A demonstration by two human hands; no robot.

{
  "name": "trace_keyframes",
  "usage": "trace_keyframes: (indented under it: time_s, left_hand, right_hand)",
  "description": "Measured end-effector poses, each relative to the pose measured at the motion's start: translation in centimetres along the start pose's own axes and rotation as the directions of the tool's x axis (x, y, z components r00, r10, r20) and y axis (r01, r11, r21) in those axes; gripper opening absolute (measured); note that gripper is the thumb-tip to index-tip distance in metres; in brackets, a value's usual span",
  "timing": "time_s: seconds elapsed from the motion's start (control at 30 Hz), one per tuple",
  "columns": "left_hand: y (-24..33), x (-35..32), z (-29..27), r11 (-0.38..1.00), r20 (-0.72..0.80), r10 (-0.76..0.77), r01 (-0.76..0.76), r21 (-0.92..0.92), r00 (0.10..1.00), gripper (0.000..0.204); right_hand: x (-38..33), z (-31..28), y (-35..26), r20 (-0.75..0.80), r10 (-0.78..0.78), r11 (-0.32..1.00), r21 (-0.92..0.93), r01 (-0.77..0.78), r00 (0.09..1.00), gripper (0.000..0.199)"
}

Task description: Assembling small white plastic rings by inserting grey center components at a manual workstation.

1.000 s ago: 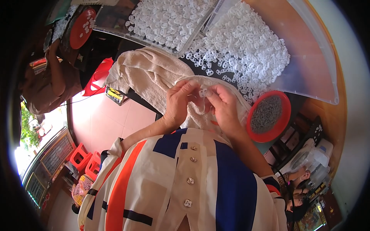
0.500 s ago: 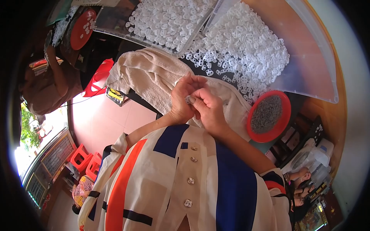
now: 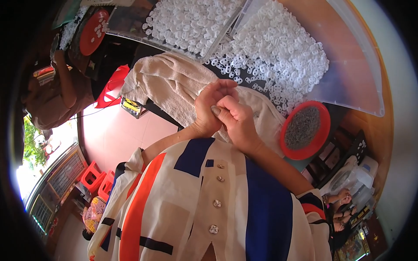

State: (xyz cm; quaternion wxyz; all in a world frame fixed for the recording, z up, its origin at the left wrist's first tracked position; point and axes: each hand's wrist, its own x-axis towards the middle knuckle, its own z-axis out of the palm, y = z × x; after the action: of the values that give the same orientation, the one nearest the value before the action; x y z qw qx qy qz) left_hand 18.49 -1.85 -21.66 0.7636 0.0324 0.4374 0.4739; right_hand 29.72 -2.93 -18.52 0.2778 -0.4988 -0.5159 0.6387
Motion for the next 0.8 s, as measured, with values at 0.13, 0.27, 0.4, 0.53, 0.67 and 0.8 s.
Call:
trace_keyframes:
  time_s: [0.13,0.27,0.4,0.53,0.67,0.8]
  left_hand:
    - [0.4,-0.6,0.2,0.996,0.038,0.030,-0.033,0.084,0.999,0.049]
    - [0.3,-0.6,0.1,0.993,0.060,0.034,-0.041,0.113,0.998,0.050]
    - [0.1,-0.4,0.3,0.993,0.020,0.057,-0.059,0.104,0.998,0.054]
    - [0.8,0.8,0.4,0.981,-0.155,-0.124,0.097,-0.170,0.980,0.056]
    - [0.6,0.7,-3.2,0.996,-0.223,0.088,-0.083,0.032,0.971,0.043]
    - [0.4,-1.0,-3.3,0.943,-0.196,0.170,-0.102,0.318,0.966,0.020]
  right_hand:
    - [0.0,0.0,0.3,-0.007,0.054,0.998,0.034,-0.054,0.998,0.009]
    - [-0.3,0.0,0.3,0.033,0.001,1.000,0.011,-0.002,0.999,0.010]
    - [-0.2,0.1,0.1,0.030,-0.061,0.998,-0.003,0.061,0.998,0.011]
    - [1.2,0.0,-1.2,0.056,0.114,0.976,0.179,-0.123,0.992,0.009]
    - [4.0,-1.1,-7.1,-0.141,-0.193,0.981,-0.020,0.192,0.971,0.006]
    - [7.8,-1.9,-11.6,-0.226,-0.530,0.848,-0.145,0.510,0.817,0.014]
